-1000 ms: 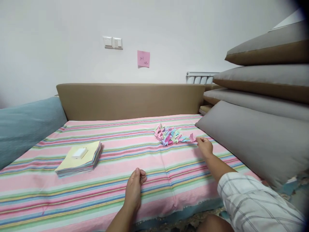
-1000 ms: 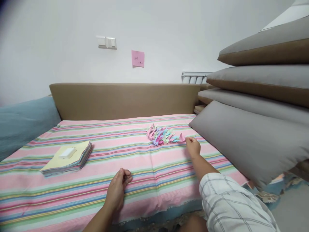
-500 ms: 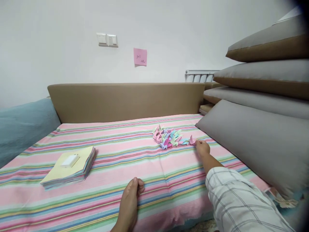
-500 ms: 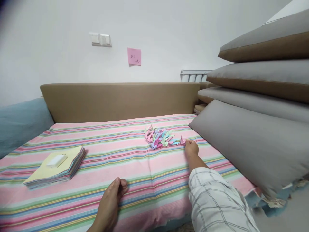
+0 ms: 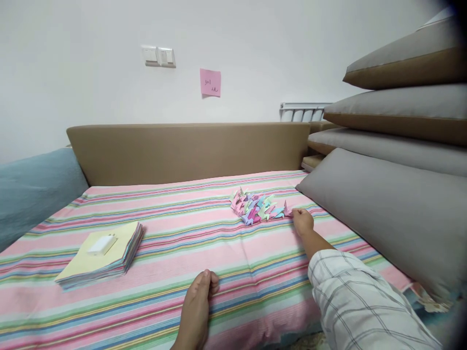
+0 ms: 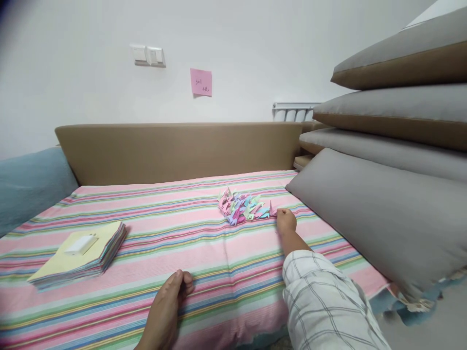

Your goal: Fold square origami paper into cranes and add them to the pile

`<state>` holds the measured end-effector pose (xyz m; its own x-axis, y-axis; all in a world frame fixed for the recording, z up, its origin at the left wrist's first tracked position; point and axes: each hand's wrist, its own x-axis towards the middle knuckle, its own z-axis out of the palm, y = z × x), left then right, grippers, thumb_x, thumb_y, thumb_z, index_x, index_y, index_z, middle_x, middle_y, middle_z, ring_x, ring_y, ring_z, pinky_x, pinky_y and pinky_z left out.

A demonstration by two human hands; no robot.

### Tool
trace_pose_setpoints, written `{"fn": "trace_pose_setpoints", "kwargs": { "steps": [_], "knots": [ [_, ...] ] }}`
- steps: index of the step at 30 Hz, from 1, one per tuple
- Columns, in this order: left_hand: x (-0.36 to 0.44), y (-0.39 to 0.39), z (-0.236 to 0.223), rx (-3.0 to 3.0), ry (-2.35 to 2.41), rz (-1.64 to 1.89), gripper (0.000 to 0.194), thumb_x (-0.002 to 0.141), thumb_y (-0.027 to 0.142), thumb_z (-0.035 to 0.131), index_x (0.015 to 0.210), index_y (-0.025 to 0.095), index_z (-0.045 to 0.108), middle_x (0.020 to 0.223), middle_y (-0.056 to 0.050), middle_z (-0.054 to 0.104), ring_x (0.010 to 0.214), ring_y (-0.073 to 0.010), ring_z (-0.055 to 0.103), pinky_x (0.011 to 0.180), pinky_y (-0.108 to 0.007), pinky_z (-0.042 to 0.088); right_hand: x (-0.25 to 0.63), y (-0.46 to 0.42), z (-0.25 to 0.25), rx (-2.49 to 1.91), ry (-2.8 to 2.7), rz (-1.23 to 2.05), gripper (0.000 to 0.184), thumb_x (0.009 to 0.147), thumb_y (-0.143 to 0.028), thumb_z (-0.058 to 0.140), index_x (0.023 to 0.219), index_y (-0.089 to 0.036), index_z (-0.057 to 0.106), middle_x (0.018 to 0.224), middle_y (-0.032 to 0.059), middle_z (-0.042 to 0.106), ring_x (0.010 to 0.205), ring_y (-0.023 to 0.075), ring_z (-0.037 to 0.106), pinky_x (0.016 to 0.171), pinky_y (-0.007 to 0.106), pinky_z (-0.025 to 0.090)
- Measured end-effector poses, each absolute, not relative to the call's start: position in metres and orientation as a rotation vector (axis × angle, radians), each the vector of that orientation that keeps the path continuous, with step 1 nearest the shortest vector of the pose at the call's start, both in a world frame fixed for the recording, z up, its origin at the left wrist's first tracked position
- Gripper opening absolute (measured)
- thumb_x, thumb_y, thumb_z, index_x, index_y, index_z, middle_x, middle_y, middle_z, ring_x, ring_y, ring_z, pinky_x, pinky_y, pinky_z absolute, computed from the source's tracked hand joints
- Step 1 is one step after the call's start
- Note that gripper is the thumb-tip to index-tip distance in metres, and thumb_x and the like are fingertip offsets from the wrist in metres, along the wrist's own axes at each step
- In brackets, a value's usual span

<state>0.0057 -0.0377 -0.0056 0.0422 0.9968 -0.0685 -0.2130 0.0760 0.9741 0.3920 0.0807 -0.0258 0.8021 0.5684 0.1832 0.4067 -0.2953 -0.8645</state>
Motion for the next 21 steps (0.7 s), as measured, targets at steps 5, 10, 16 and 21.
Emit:
{"fn": "trace_pose_setpoints", "kwargs": {
  "steps": [5, 10, 16, 21],
  "knots": [
    [0.006, -0.038, -0.003, 1.043, 1.057, 1.213, 0.039, 0.075, 0.055, 0.057, 0.066, 0.017, 0.058, 0.066, 0.000, 0.051, 0.065, -0.0145, 0.046, 0.065, -0.024, 0.038, 0.389, 0.079, -0.024, -1.915, -0.751, 0.193, 0.031, 0.071, -0.035, 0.047, 0.080, -0.014, 0.068, 0.078, 0.0104, 0.068, 0.068, 0.0203, 0.056, 0.063, 0.029, 0.040],
    [0.006, -0.037, -0.004, 1.074, 1.062, 1.204, 0.039, 0.075, 0.055, 0.057, 0.065, 0.018, 0.058, 0.064, 0.000, 0.049, 0.064, -0.0143, 0.044, 0.064, -0.024, 0.036, 0.391, 0.079, -0.024, -1.928, -0.756, 0.240, 0.025, 0.068, -0.032, 0.051, 0.075, -0.015, 0.068, 0.074, 0.0089, 0.068, 0.066, 0.0199, 0.055, 0.061, 0.029, 0.039],
    [0.004, -0.034, -0.013, 1.108, 1.076, 1.178, 0.038, 0.078, 0.055, 0.053, 0.068, 0.018, 0.057, 0.067, 0.001, 0.050, 0.066, -0.0142, 0.046, 0.066, -0.024, 0.037, 0.389, 0.069, -0.022, -1.934, -0.686, 0.224, 0.027, 0.071, -0.032, 0.048, 0.083, -0.015, 0.066, 0.082, 0.0104, 0.067, 0.074, 0.0229, 0.056, 0.067, 0.031, 0.039],
    [0.001, -0.031, -0.016, 1.138, 1.031, 1.185, 0.038, 0.079, 0.054, 0.052, 0.069, 0.018, 0.056, 0.067, 0.000, 0.050, 0.066, -0.0138, 0.048, 0.067, -0.025, 0.040, 0.374, 0.051, -0.002, -1.822, -0.639, 0.183, 0.031, 0.072, -0.032, 0.045, 0.091, -0.015, 0.064, 0.089, 0.0108, 0.066, 0.082, 0.0238, 0.055, 0.074, 0.033, 0.039]
  ]
}}
